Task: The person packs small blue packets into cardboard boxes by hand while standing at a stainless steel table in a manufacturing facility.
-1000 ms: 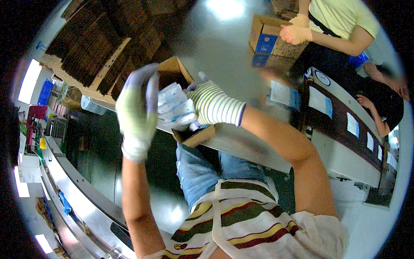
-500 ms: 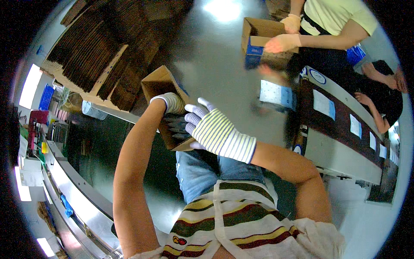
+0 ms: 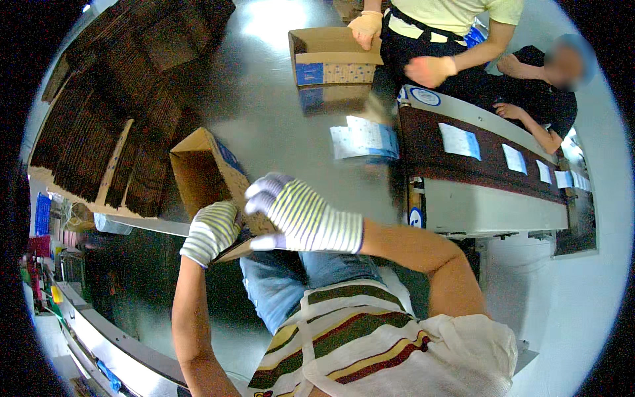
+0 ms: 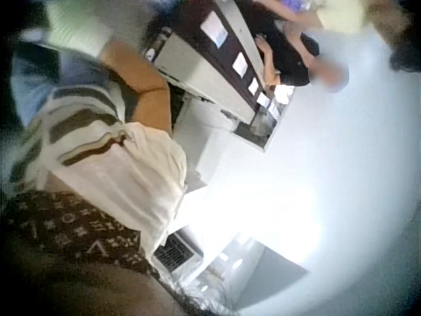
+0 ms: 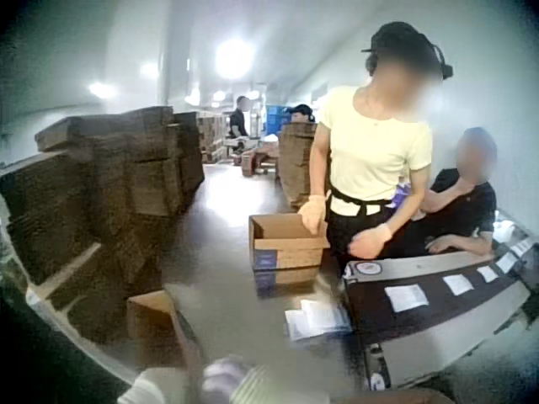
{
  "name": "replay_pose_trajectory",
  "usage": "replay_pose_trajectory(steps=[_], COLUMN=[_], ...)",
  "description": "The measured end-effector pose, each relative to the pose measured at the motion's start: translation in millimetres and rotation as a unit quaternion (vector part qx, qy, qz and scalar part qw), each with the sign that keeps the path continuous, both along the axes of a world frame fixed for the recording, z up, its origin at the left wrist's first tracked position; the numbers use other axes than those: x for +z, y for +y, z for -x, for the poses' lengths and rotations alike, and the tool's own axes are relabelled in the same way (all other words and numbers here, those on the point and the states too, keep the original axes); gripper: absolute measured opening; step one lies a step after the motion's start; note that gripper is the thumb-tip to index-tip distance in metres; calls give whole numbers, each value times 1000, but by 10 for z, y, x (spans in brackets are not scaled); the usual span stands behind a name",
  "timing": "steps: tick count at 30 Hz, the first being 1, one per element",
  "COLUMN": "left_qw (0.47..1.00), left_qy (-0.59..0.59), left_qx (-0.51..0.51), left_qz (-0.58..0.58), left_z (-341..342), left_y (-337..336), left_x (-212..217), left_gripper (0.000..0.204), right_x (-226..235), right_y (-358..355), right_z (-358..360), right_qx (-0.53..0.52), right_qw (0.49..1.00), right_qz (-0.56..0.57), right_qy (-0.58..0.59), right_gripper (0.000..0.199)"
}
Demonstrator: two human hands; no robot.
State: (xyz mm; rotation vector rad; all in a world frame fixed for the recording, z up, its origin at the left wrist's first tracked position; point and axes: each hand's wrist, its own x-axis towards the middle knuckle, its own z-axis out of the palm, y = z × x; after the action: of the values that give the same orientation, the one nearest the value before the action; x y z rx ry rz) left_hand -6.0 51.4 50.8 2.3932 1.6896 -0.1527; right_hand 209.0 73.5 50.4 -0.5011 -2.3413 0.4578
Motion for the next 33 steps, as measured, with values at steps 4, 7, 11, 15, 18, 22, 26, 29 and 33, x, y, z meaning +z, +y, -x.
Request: replay_pose_trajectory(steps=[4, 7, 11, 15, 18, 22, 26, 29, 33], left_qw=[999, 999, 999, 998, 999, 998, 999, 998, 998], left_qy=[-40, -33, -36, -38, -36, -34, -42, -32, -48], left_qx=[26, 26, 23, 50, 29, 59, 25, 57, 42], left_qz=[-26, -21, -15, -6, -18, -19, -22, -17, -3], left_z=[-5, 65, 30, 142, 21, 122, 72, 120, -20], left_y=[-20, -11, 42, -40, 51, -46, 34, -87, 94], left_x=[-25, -29, -14, -31, 50, -22, -43, 17, -59], left_gripper=[23, 26, 29, 29, 30, 31, 31, 28, 24], right_x=[-236, -410, -689, -309, -996, -897, -447, -608, -996], right_y=[712, 1509, 2460, 2417, 2960, 2403, 1180, 416, 414], right_z=[-747, -1433, -2534, -1792, -2415, -1641, -1140, -623, -756], right_qx=[-111, -175, -97, -131, 45, -64, -154, -167, -124], right_qw=[976, 957, 949, 871, 785, 767, 797, 842, 907], right_qz=[88, 68, 247, 206, -75, 214, 54, 68, 156], right_qy=[-167, -220, -170, -426, -614, -602, -582, -508, -370], right_gripper=[44, 29, 29, 23, 27, 49, 84, 79, 78])
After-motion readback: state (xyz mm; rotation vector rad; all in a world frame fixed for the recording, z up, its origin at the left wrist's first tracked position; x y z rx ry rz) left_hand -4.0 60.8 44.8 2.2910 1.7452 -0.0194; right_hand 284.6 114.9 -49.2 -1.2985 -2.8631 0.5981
